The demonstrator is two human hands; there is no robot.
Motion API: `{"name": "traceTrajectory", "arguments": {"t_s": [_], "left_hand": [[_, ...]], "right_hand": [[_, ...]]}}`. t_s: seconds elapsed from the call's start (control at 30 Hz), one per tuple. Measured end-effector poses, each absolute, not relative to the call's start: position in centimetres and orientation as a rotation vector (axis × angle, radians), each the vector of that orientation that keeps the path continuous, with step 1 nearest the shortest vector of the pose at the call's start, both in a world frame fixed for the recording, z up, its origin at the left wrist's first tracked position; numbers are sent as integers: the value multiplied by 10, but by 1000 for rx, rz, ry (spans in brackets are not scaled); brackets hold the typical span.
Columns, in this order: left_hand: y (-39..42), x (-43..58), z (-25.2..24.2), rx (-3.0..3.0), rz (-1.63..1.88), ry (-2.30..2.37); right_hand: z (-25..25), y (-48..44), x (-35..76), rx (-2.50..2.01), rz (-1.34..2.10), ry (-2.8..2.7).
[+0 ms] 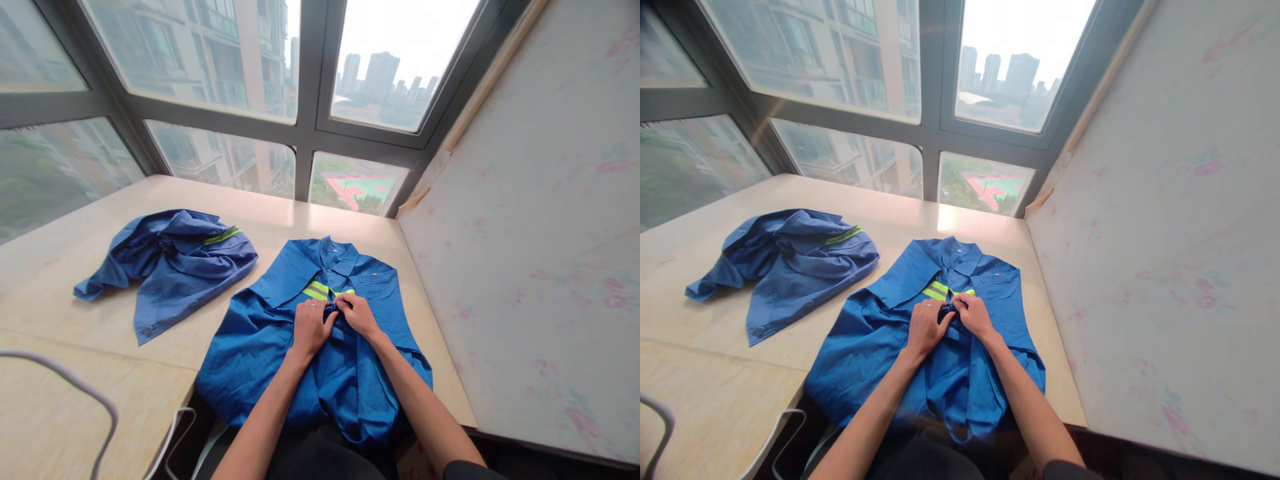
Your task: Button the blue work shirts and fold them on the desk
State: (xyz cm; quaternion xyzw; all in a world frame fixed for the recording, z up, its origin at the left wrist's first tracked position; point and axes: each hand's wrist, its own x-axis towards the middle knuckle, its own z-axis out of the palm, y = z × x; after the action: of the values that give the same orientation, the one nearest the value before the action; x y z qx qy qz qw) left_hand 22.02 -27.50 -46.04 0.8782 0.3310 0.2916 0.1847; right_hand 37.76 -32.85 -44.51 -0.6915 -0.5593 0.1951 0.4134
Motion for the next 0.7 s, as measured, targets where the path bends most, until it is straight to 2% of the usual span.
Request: {"name": "traceTrajectory", "arguments": {"t_s": [0.33,0.5,0.7], "left_hand": [[-268,217,-463,2305,863,863],[-266,217,-465,1909,1100,936],[-265,215,-467,1497,1232,1058]], "right_hand": [[-451,-325,378,-1715,505,-1355],[-451,-325,378,-1695,497,-1272],[-443,-342,394,-1617,377,-913]]}}
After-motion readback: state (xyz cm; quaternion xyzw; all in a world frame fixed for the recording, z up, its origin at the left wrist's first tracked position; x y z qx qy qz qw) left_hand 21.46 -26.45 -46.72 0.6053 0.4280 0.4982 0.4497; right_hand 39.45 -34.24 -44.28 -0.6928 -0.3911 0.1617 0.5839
